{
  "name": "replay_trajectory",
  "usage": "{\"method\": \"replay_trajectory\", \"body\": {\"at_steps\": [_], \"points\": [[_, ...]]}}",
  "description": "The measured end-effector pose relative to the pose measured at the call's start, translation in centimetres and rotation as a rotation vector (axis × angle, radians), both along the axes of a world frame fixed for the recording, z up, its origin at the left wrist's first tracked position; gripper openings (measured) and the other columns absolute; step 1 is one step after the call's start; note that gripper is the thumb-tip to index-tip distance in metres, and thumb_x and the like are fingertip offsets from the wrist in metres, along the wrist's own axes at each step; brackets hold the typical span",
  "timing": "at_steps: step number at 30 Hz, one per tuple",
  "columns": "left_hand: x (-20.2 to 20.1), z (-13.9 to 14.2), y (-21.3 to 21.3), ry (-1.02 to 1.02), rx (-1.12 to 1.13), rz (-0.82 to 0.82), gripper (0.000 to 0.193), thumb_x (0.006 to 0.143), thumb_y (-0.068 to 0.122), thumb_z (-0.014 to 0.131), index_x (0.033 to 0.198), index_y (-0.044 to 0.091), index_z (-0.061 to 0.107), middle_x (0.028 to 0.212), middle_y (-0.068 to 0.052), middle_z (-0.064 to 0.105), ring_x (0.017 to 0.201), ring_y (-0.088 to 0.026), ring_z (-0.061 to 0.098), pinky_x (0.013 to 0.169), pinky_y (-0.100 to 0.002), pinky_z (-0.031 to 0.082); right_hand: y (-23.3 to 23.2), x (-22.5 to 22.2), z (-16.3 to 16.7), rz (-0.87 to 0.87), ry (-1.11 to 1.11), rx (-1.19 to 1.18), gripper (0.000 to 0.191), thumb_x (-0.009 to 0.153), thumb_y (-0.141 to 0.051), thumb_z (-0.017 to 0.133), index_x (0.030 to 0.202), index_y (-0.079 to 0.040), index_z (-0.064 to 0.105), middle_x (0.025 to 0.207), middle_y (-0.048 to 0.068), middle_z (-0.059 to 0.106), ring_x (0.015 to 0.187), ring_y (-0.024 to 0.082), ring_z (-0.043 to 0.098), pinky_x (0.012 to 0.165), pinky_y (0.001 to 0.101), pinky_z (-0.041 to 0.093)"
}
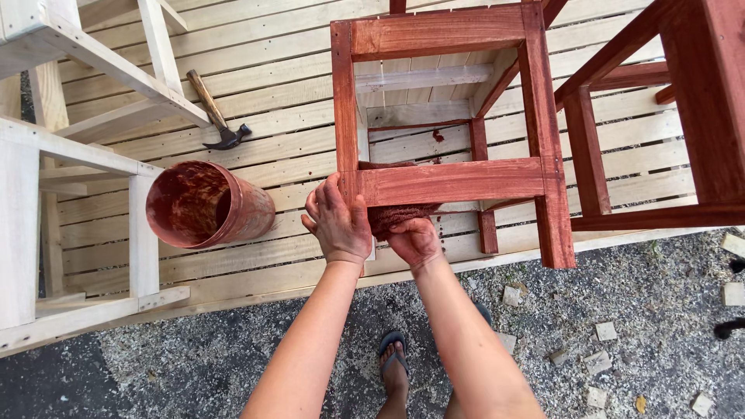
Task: The person applies reddish-brown wood stain to unfinished wooden stools, wiping the stain onto the frames with a cloth and dipping the cloth into a bucket of stain. They rotate and reposition a stool to reach its inner rails and legs, working the stain into the wood by hand.
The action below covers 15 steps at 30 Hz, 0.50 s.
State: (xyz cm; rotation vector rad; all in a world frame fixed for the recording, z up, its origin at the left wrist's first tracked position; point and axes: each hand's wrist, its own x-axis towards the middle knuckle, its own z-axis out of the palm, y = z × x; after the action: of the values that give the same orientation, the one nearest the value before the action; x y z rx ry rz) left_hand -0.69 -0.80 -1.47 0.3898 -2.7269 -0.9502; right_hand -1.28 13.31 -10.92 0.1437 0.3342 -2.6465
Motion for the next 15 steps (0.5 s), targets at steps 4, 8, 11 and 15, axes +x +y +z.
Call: {"method": "replay_trajectory", "body": {"at_steps": [4,8,11,15], "points": [[-0.2,0.0,0.2,0.01,-0.03,0.013,0.071,0.096,0.068,0.034,0.143,0.016,0.046,0.14,-0.007,0.052,0.139,-0.033,0.034,0.111,-0.062,0.016,-1.1,-1.1,-0.2,-0.055,0.007,-0.089,0.079,0.063,0.012,0.056,0.141,0.002,0.054,0.139,0.018,0.061,0.136,0.036,0.054,0.117,0.0435,0.044],[-0.1,0.4,0.9,0.023,-0.037,0.004,0.07,0.096,0.066,0.036,0.143,0.015,0.047,0.138,-0.008,0.053,0.138,-0.034,0.036,0.111,-0.061,0.017,-0.3,-0.8,-0.3,-0.087,0.033,-0.027,0.079,0.062,0.011,0.057,0.14,0.0,0.054,0.138,0.016,0.062,0.135,0.034,0.055,0.116,0.0442,0.045],[0.0,0.7,1.1,0.018,-0.069,0.015,0.067,0.096,0.064,0.037,0.142,0.016,0.048,0.136,-0.008,0.053,0.138,-0.034,0.035,0.11,-0.061,0.016,2.8,-0.4,-0.8,-0.209,0.049,-0.021,0.075,0.064,0.012,0.058,0.138,0.0,0.055,0.136,0.015,0.063,0.135,0.035,0.055,0.118,0.0453,0.044],[0.0,0.3,1.4,0.027,-0.089,0.007,0.066,0.097,0.061,0.039,0.144,0.016,0.047,0.138,-0.01,0.053,0.139,-0.034,0.035,0.115,-0.059,0.016,11.7,-0.2,-0.2,-0.351,0.03,-0.003,0.071,0.066,0.01,0.056,0.137,0.003,0.056,0.133,0.017,0.064,0.133,0.036,0.054,0.121,0.0516,0.04]]}}
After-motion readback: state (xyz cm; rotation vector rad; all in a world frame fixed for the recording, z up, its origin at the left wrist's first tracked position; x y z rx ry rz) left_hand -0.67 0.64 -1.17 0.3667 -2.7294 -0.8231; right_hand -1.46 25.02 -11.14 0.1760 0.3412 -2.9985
